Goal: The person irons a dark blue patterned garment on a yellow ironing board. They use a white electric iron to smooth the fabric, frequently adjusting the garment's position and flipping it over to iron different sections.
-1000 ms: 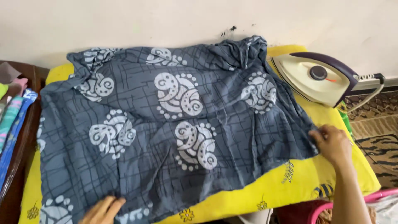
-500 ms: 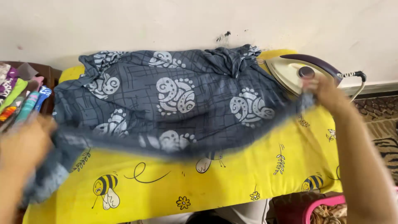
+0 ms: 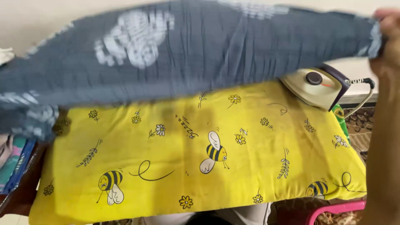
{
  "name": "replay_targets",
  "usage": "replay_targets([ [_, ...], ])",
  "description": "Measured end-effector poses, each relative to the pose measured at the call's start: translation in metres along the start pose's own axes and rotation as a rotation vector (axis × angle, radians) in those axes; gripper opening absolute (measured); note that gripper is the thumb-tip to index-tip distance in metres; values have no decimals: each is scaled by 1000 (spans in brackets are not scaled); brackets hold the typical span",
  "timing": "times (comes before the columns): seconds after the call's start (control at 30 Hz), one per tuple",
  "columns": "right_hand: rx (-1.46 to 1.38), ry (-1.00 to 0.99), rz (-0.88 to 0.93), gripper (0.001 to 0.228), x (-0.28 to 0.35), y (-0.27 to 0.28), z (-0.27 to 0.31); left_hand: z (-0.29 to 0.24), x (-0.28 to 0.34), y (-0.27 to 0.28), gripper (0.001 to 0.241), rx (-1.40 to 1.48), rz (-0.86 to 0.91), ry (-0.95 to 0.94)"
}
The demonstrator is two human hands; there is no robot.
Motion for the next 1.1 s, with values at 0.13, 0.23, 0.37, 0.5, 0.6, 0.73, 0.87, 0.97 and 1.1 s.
replay_targets([
  [0.13,92,-352,-200,21,98,-30,27,2,61,-20,41,147,-57,-5],
  [0.23,189,-388,-71,12,156,-29,21,-55,101,6,68,-147,86,-111],
  [0.37,352,-535,23,21,222,-22,4,-104,158,16,37,-608,287,-208],
  [0.5,568,-575,104,23,273,-7,-12,-122,202,14,36,-632,468,-210],
  [0.6,609,-581,144,24,299,10,-19,-106,233,-2,49,-490,757,-63],
  [0.73,1158,-595,373,25,294,-17,5,-125,228,22,61,-378,1323,243],
  [0.87,1558,-678,597,31,253,-70,13,-165,165,54,83,-90,1499,319],
  [0.97,1315,-310,561,25,180,-119,-15,-215,57,92,70,235,1212,330],
  [1.1,906,-123,295,25,72,-195,-59,-229,-72,29,53,357,642,136],
])
Point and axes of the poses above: each hand's wrist, its own x-axis away from the middle knuckle, its own y-axis out of the back of the hand, z = x × y, the point moved 5 cm from there along -x, towards the middle knuckle, and after that the axes turned 2 degrees about -z, right-handed, at the moved point
